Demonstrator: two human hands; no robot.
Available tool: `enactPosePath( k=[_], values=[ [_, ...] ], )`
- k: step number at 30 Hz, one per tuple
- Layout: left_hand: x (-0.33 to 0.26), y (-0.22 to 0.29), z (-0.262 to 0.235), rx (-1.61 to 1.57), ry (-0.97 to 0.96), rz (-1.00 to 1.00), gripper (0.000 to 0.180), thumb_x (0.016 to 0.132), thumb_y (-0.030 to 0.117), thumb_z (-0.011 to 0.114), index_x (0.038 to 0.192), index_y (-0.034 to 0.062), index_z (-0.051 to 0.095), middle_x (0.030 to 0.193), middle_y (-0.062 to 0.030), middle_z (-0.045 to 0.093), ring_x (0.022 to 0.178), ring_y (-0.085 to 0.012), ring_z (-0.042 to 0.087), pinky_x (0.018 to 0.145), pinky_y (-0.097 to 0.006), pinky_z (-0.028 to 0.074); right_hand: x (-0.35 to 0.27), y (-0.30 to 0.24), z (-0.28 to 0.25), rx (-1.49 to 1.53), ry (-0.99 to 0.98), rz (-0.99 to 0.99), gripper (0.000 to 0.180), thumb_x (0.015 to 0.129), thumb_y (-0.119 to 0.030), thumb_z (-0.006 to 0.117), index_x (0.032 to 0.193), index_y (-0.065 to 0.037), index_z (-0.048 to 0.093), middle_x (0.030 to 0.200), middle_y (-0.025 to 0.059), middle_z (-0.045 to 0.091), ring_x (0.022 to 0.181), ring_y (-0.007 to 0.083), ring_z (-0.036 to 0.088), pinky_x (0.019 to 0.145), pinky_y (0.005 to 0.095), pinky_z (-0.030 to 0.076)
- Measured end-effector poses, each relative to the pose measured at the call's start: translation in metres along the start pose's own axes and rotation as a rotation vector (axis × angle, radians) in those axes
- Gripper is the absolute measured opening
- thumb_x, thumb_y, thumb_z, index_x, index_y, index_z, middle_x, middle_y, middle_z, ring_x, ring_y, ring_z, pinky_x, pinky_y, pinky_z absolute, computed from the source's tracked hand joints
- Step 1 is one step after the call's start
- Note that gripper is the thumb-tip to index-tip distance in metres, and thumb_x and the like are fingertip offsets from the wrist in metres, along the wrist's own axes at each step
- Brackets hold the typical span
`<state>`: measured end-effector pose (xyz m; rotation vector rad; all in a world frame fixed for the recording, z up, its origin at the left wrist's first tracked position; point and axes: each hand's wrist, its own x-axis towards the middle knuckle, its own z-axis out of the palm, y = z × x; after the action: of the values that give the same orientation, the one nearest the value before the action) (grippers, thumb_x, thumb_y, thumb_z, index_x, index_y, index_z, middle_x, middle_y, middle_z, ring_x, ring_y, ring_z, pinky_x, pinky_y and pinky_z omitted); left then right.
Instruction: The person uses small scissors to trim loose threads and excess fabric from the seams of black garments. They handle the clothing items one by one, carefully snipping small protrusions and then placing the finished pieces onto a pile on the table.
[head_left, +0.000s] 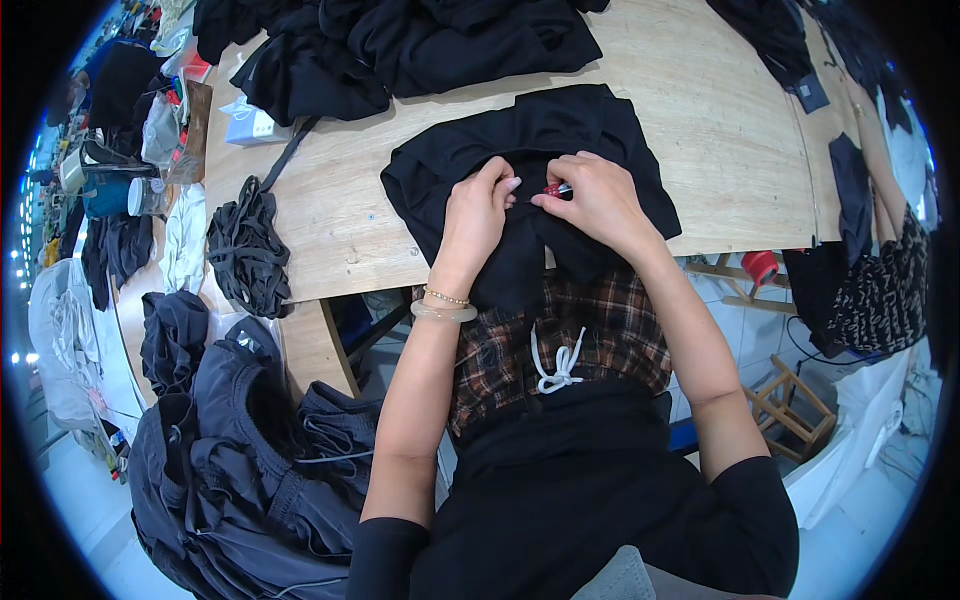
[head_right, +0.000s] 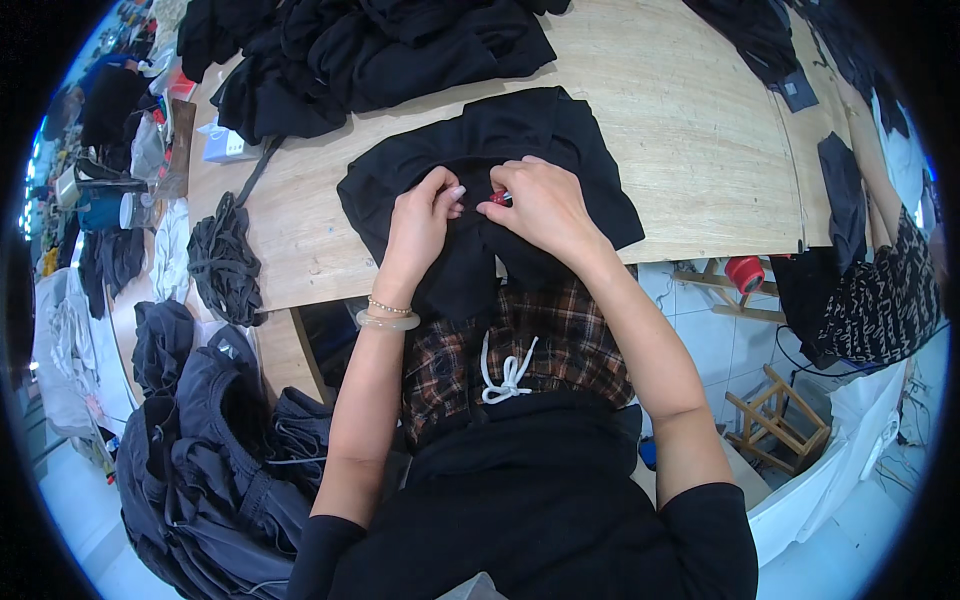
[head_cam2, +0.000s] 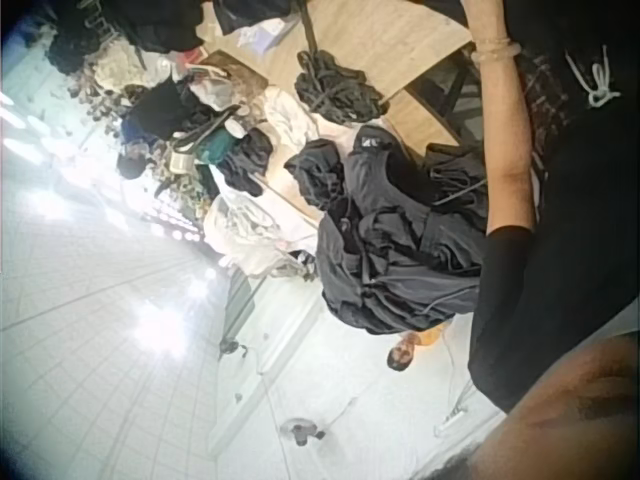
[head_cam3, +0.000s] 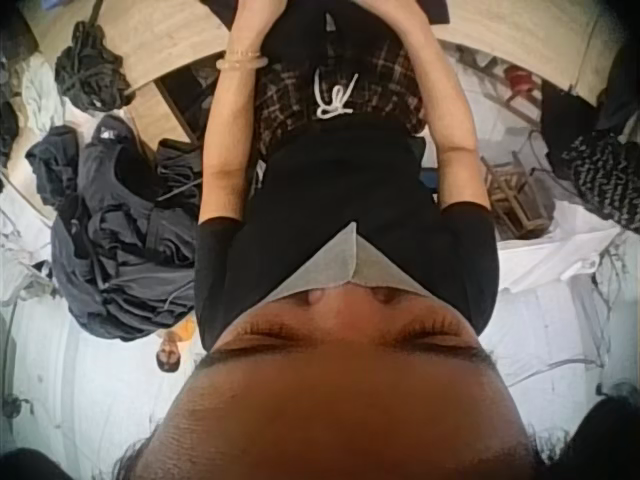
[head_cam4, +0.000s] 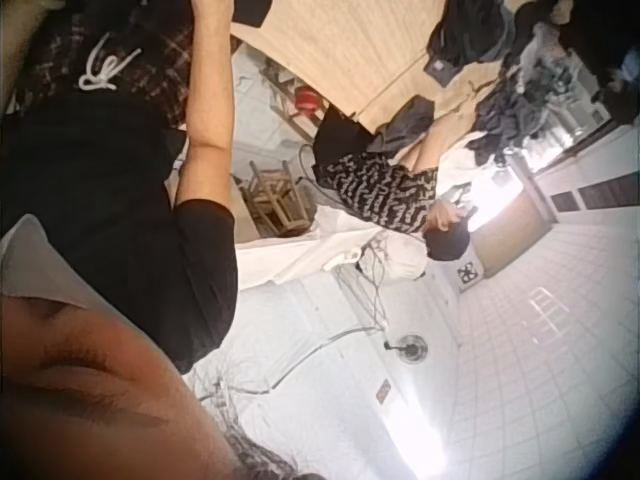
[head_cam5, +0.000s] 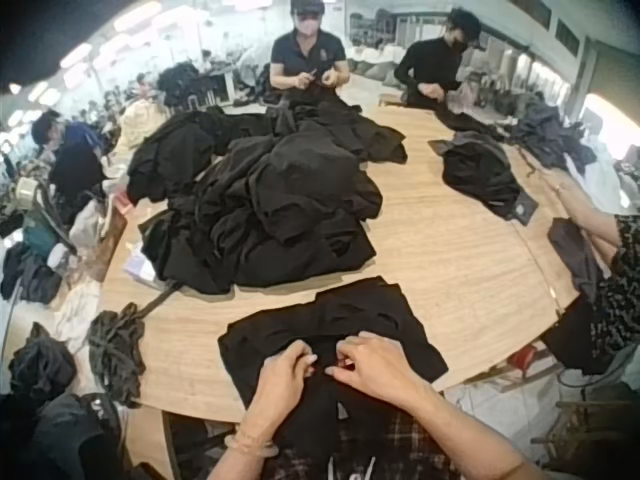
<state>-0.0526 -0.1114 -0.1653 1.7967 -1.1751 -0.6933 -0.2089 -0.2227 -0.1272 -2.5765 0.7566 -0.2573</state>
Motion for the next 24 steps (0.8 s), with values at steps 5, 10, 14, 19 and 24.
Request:
enactPosePath(
  k=[5,10,14,19,24],
  values=[
    [-0.004,0.001,0.004,-0.199,0.110,-0.134,0.011,0.103,0.006,0.051,0.099,-0.0028,0.054,0.082,-0.0163,0.067,0.071,-0.0250,0.070,0.067,-0.035,0.056,-0.004,0.001,-0.012,0.252,0.037,0.161,0.034,0.082,-0.035,0.078,0.086,-0.003,0.066,0.079,0.0096,0.067,0.077,0.0235,0.064,0.069,0.0345,0.049],
    [-0.030,0.020,0.011,0.111,0.354,0.224,0.007,0.098,-0.001,0.051,0.103,-0.0033,0.056,0.094,-0.0206,0.062,0.081,-0.0362,0.067,0.072,-0.042,0.053,-0.012,0.011,-0.011,0.507,0.116,0.289,0.032,0.087,-0.032,0.076,0.092,-0.003,0.065,0.078,0.0049,0.065,0.073,0.0115,0.057,0.069,0.0274,0.045],
    [-0.062,0.054,-0.004,-0.147,-0.433,-0.016,0.012,0.093,0.008,0.066,0.100,-0.0007,0.068,0.091,-0.0146,0.068,0.075,-0.0213,0.067,0.069,-0.034,0.052,-0.015,0.017,-0.006,0.594,0.151,0.301,0.027,0.090,-0.028,0.075,0.093,-0.003,0.065,0.077,0.0003,0.062,0.074,0.0067,0.053,0.070,0.0240,0.043],
    [-0.039,0.029,0.007,-0.025,0.046,0.061,0.024,0.085,0.018,0.077,0.101,0.0013,0.072,0.085,-0.0099,0.065,0.068,-0.0153,0.061,0.062,-0.030,0.049,-0.013,0.022,-0.002,0.695,0.169,0.327,0.035,0.086,-0.035,0.078,0.092,-0.003,0.066,0.074,0.0051,0.065,0.071,0.0117,0.057,0.069,0.0273,0.046],
    [-0.009,0.006,0.031,0.253,0.307,-0.029,0.025,0.084,0.018,0.077,0.103,0.0022,0.073,0.092,-0.0113,0.067,0.068,-0.0189,0.063,0.065,-0.033,0.051,-0.012,0.013,0.000,0.662,0.177,0.328,0.036,0.087,-0.035,0.078,0.092,-0.002,0.066,0.074,0.0039,0.064,0.071,0.0103,0.056,0.068,0.0263,0.045]
  ],
)
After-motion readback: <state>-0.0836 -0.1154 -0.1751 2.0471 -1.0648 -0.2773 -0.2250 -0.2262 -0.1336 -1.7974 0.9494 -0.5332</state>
